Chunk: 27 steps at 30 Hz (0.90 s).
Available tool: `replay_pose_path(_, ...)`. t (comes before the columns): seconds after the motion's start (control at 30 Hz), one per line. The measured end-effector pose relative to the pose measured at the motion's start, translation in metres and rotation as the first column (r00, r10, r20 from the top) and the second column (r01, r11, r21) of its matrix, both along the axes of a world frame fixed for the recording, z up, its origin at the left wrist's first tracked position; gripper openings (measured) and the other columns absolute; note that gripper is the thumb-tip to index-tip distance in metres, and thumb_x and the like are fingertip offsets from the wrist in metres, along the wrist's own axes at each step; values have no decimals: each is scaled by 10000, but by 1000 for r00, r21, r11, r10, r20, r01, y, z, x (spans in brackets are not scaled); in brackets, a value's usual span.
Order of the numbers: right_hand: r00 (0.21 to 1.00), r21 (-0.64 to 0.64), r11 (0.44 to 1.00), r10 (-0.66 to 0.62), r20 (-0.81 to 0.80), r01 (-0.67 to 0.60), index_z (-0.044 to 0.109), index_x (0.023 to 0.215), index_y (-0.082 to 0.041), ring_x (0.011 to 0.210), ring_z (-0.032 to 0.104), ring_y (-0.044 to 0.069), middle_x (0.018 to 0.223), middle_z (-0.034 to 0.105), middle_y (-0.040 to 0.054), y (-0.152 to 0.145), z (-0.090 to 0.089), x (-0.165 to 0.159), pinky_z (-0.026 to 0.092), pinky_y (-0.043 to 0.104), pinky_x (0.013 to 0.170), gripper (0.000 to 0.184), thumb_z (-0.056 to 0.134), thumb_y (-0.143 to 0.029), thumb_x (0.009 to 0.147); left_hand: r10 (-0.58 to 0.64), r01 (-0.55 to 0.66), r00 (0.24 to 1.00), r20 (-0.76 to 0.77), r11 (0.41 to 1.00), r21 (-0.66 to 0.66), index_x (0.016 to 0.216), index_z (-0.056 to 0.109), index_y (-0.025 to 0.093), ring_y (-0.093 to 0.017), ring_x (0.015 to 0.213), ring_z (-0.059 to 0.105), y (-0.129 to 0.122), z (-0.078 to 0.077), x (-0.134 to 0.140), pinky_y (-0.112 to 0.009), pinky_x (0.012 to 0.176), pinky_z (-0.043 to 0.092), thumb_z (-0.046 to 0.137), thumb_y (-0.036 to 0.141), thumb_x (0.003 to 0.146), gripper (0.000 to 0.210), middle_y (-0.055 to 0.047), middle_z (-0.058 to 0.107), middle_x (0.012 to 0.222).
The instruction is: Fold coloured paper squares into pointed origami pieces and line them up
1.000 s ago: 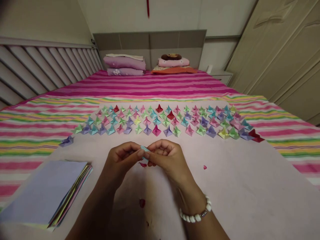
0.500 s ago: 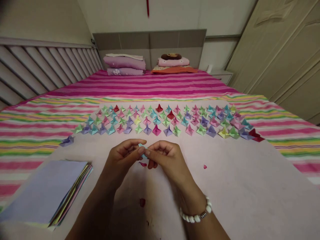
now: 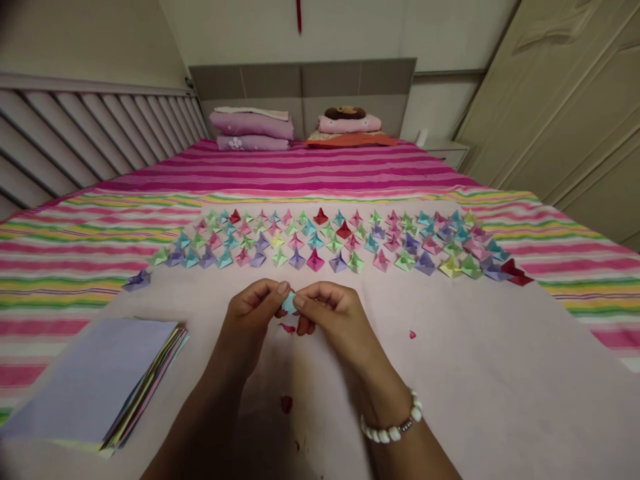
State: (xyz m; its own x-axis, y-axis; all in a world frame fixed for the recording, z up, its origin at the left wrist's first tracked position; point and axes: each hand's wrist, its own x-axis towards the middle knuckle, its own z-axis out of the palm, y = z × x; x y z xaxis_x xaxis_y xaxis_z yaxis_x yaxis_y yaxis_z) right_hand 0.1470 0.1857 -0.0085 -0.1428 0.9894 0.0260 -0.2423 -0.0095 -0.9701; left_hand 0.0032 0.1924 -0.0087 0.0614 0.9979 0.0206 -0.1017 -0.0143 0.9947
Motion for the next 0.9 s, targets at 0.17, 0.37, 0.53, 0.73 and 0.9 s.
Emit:
replay_pose_path(0.17,999,-14,999,-46,12,46,703,683,-172,443,512,114,472,610,-15,1,-1,1,395,256,491,226,784,-381,707,-2,2,1000,-12,1000,17,644,602,174,-87,535,448,0,0,0,-201,502,366,752,377,724,264,45,535,562)
replay_pose_path(0.37,989,-36,994,-109,-95,106,713,744,-179,475,572,116,532,639,-23,1,-2,-6,409,236,488,201,831,-308,646,23,-19,994,107,999,-36,584,587,164,-88,557,472,2,-3,-1,-203,546,378,730,366,743,294,38,532,539)
replay_pose_path(0.53,967,-164,980,-144,-210,110,717,704,-159,496,574,108,530,646,-4,4,-2,-2,419,219,495,182,838,-269,625,24,-25,999,43,1000,7,746,660,174,-130,689,566,5,2,-5,-234,643,435,628,395,821,236,-11,634,717)
replay_pose_path(0.73,951,-233,968,-156,-267,93,711,677,-141,462,546,95,532,640,-1,8,-2,0,407,215,463,240,872,-292,582,-28,49,997,-74,952,302,748,679,188,-207,1044,581,8,3,-14,-270,800,494,720,183,732,44,-73,627,1036)
replay_pose_path(0.9,950,-241,968,-134,-280,66,680,641,-140,434,523,79,533,628,-13,7,-2,-1,395,208,442,249,863,-306,610,-65,118,984,-166,935,333,793,733,205,-180,939,616,8,2,-16,-238,701,517,727,183,750,49,-65,638,984)
